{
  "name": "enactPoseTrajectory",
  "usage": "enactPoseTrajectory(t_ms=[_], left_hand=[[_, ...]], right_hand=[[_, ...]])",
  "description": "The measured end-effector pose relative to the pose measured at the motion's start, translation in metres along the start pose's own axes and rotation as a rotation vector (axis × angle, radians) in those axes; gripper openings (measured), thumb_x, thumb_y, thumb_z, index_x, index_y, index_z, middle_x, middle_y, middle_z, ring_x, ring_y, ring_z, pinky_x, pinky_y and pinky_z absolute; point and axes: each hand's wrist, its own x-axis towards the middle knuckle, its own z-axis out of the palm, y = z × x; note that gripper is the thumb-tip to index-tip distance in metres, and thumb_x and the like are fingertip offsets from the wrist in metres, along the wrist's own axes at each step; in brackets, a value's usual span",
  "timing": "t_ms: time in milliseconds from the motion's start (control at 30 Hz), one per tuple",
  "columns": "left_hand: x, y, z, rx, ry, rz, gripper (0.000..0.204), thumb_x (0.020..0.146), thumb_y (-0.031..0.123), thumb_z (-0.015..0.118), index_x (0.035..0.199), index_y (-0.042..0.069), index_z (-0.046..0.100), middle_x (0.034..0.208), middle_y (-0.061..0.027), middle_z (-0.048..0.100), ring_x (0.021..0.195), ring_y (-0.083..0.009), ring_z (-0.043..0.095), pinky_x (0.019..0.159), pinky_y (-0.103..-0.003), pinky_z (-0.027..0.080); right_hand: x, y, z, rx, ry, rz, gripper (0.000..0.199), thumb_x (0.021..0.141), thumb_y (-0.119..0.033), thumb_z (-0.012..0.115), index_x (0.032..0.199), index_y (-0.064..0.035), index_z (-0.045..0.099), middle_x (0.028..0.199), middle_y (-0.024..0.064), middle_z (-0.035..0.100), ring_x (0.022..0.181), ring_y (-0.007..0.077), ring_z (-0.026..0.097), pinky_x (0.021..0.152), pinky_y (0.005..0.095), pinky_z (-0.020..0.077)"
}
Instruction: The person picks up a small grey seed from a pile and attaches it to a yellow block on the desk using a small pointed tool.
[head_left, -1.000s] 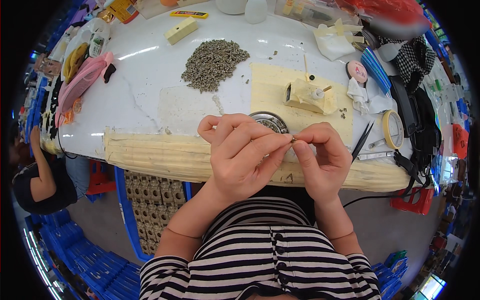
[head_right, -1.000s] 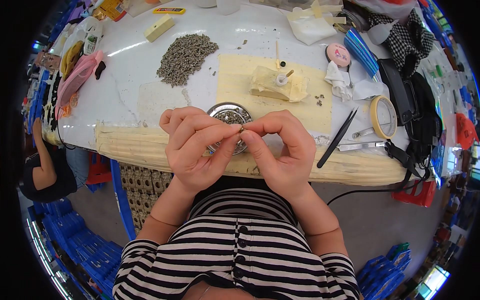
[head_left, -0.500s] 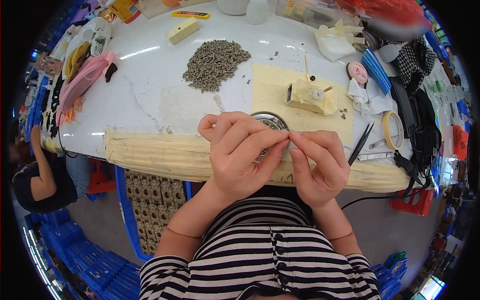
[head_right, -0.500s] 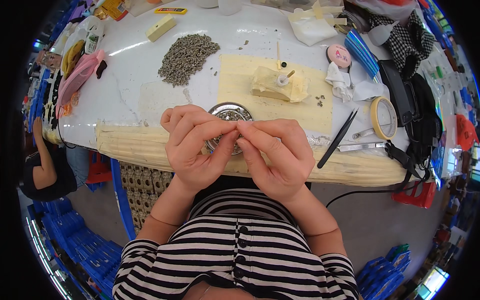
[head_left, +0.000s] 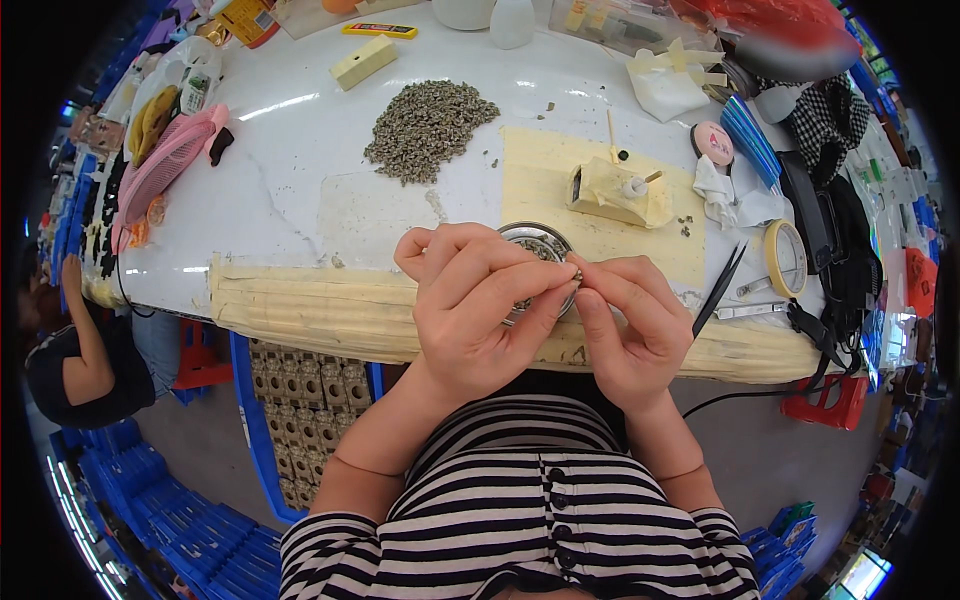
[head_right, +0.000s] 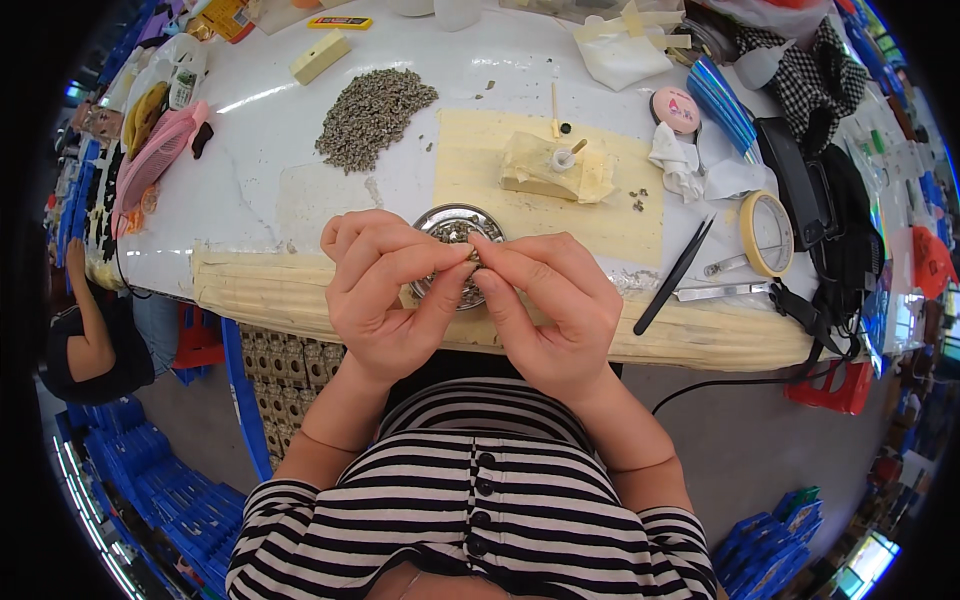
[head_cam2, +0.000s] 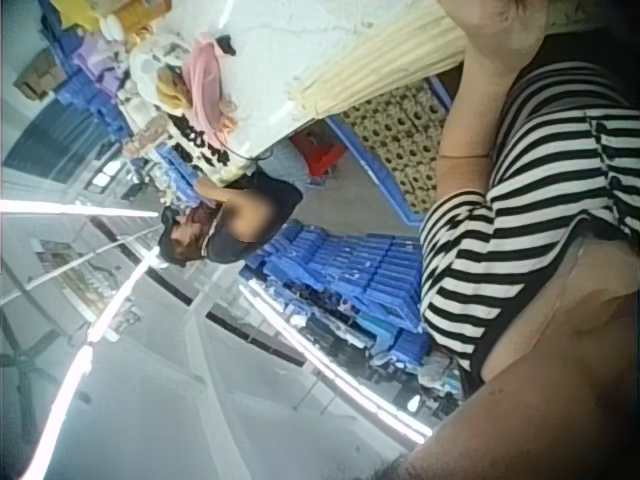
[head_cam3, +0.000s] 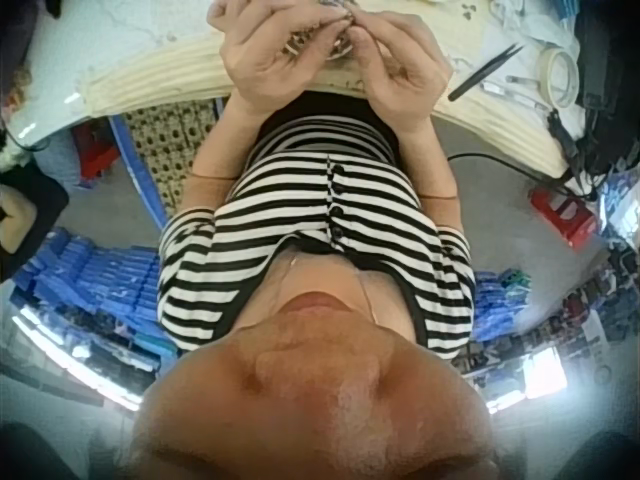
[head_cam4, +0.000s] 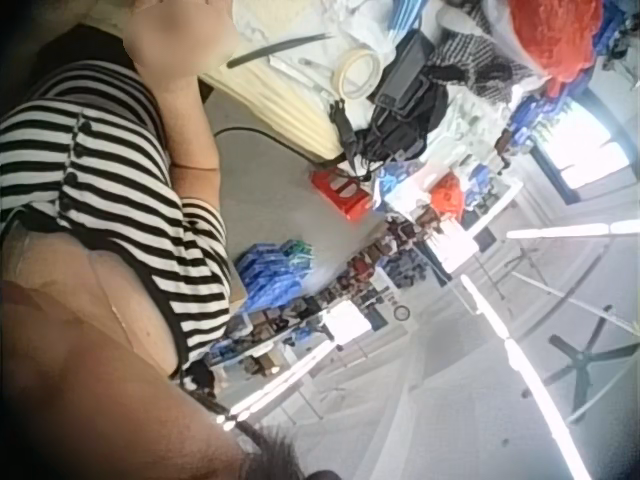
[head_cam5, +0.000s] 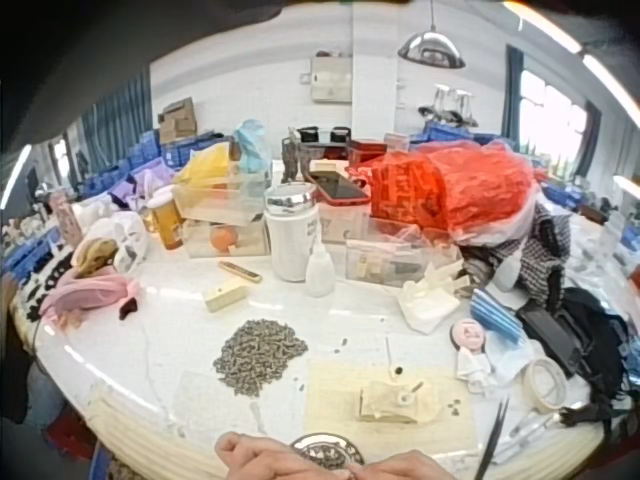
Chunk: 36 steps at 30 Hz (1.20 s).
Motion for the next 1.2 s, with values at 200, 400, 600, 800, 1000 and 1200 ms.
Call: enactPoseTrajectory(t_ms=[200,400,600,800,1000,1200], left_hand=[[0.001,0.0,0.001,-0.006,-0.008,0.026,0.023,0.071,0.004,0.081,0.091,0.011,0.073,0.082,0.0015,0.066,0.077,-0.0183,0.055,0.08,-0.034,0.032],[0.001,0.002,0.001,0.017,-0.009,0.016,0.022,0.071,0.003,0.081,0.09,0.011,0.073,0.082,0.001,0.066,0.078,-0.0185,0.055,0.08,-0.034,0.032],[-0.001,0.0,0.004,0.029,0.009,-0.03,0.023,0.068,0.01,0.083,0.089,0.016,0.075,0.081,0.0058,0.063,0.082,-0.0151,0.056,0.082,-0.035,0.027],[-0.002,0.0,0.006,0.013,0.039,-0.034,0.022,0.068,0.009,0.083,0.087,0.015,0.075,0.08,0.0057,0.062,0.08,-0.0149,0.056,0.081,-0.033,0.027],[0.004,-0.001,0.004,-0.014,-0.002,-0.001,0.021,0.069,0.004,0.081,0.087,0.011,0.074,0.079,0.0015,0.063,0.078,-0.0168,0.055,0.081,-0.033,0.03],[0.0,-0.003,0.001,0.024,0.016,-0.043,0.017,0.071,0.004,0.08,0.086,0.009,0.074,0.078,0.0001,0.062,0.078,-0.0167,0.054,0.081,-0.031,0.031]], right_hand=[[-0.001,0.004,-0.003,0.311,-0.04,0.222,0.011,0.084,0.001,0.073,0.094,0.0029,0.072,0.088,0.0103,0.07,0.077,0.0178,0.064,0.07,0.0267,0.0495],[-0.002,0.006,-0.004,0.298,0.054,0.191,0.012,0.082,0.003,0.074,0.094,0.003,0.071,0.089,0.0092,0.07,0.078,0.0167,0.063,0.071,0.0264,0.0489],[-0.002,0.005,-0.005,0.138,0.056,0.072,0.018,0.079,0.004,0.075,0.097,0.0014,0.074,0.089,0.0103,0.07,0.077,0.0184,0.064,0.07,0.0268,0.0494],[-0.004,0.003,-0.013,0.157,0.056,0.062,0.016,0.083,-0.003,0.075,0.099,-0.0008,0.075,0.091,0.01,0.07,0.078,0.0182,0.063,0.068,0.029,0.0497],[0.015,-0.092,-0.102,0.763,-0.248,-0.71,0.014,0.089,-0.003,0.054,0.09,-0.0008,0.068,0.087,0.0096,0.066,0.075,0.019,0.064,0.072,0.0323,0.0576],[0.03,-0.151,-0.136,0.254,-0.439,-1.325,0.033,0.084,-0.015,0.06,0.114,0.0005,0.059,0.12,0.0119,0.054,0.112,0.027,0.049,0.096,0.0427,0.044]])
